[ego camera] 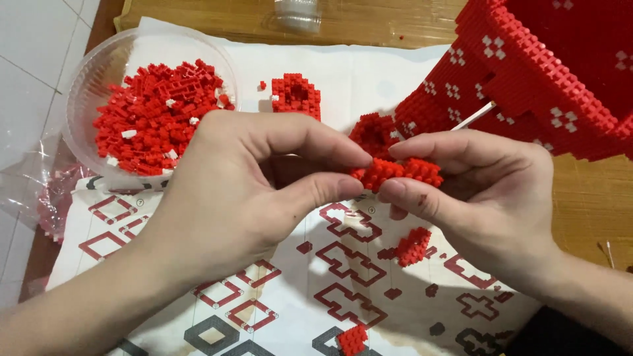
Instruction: Assembling a complex structure using small interlocking plastic blocks
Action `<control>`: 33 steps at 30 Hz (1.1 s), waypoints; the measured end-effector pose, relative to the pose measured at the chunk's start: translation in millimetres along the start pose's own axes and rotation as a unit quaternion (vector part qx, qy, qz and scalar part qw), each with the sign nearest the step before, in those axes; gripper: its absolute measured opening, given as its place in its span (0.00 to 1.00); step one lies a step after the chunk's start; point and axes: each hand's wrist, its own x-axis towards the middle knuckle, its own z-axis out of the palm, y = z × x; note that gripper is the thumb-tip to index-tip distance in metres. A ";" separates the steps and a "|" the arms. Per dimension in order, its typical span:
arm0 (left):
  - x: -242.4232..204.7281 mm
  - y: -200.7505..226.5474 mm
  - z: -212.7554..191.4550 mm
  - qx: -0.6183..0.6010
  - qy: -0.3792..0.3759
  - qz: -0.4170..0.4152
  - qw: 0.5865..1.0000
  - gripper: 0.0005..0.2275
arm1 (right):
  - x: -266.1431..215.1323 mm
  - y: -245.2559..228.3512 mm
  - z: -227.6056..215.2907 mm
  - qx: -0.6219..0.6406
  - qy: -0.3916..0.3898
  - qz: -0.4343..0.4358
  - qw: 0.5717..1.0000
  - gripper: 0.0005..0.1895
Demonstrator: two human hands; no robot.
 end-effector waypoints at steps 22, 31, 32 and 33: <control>5.7 6.7 -14.9 0.019 0.041 0.036 0.998 0.08 | 22.3 -22.1 22.5 -0.060 0.031 -0.101 0.993 0.13; -1.3 17.5 -33.9 0.057 0.077 0.042 0.994 0.08 | 43.4 -25.8 39.4 -0.037 0.033 -0.144 0.988 0.13; -1.3 17.4 -34.1 0.072 0.082 0.050 0.993 0.08 | 44.1 -25.5 41.4 -0.035 0.032 -0.142 0.989 0.12; -1.6 17.5 -34.9 0.073 0.082 0.053 0.993 0.08 | 44.5 -25.3 43.0 -0.032 0.032 -0.139 0.989 0.12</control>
